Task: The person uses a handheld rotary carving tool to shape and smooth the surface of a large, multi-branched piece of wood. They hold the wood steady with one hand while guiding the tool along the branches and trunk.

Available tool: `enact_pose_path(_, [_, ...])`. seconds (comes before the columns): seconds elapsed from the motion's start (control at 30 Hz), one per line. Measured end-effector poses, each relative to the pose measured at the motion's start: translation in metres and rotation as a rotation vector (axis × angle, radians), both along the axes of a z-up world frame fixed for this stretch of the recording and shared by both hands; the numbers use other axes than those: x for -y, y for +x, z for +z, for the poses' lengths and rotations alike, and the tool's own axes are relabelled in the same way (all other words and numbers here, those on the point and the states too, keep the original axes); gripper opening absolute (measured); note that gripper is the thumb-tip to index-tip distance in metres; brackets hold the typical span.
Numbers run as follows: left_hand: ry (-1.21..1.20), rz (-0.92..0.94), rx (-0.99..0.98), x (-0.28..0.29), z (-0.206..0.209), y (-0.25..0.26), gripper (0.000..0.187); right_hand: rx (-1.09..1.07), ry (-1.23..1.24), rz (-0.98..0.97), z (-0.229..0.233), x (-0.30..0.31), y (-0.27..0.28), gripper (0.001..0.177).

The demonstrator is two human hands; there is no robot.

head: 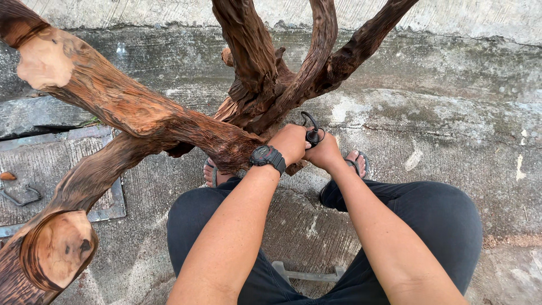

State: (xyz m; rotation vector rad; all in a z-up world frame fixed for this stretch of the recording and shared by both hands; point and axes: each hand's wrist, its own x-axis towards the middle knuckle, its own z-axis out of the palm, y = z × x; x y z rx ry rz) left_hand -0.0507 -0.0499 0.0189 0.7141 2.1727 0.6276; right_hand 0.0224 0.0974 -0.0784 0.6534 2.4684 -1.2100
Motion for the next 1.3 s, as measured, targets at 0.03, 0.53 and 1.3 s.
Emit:
enact_pose_path(0.03, [0.009,0.001,-0.002,0.001,0.004,-0.001,0.044,-0.028,0.013,0.019,0.006,0.001,-0.001,0.053])
enact_pose_path(0.53, [-0.019,-0.040,0.088,0.014,0.033,0.001,0.065,-0.052,0.046,0.067,0.082,0.022,0.021,0.047])
enact_pose_path(1.3, [-0.008,-0.156,-0.020,0.026,0.042,0.029,0.066,-0.111,0.042,-0.020,0.031,0.012,0.049,0.054])
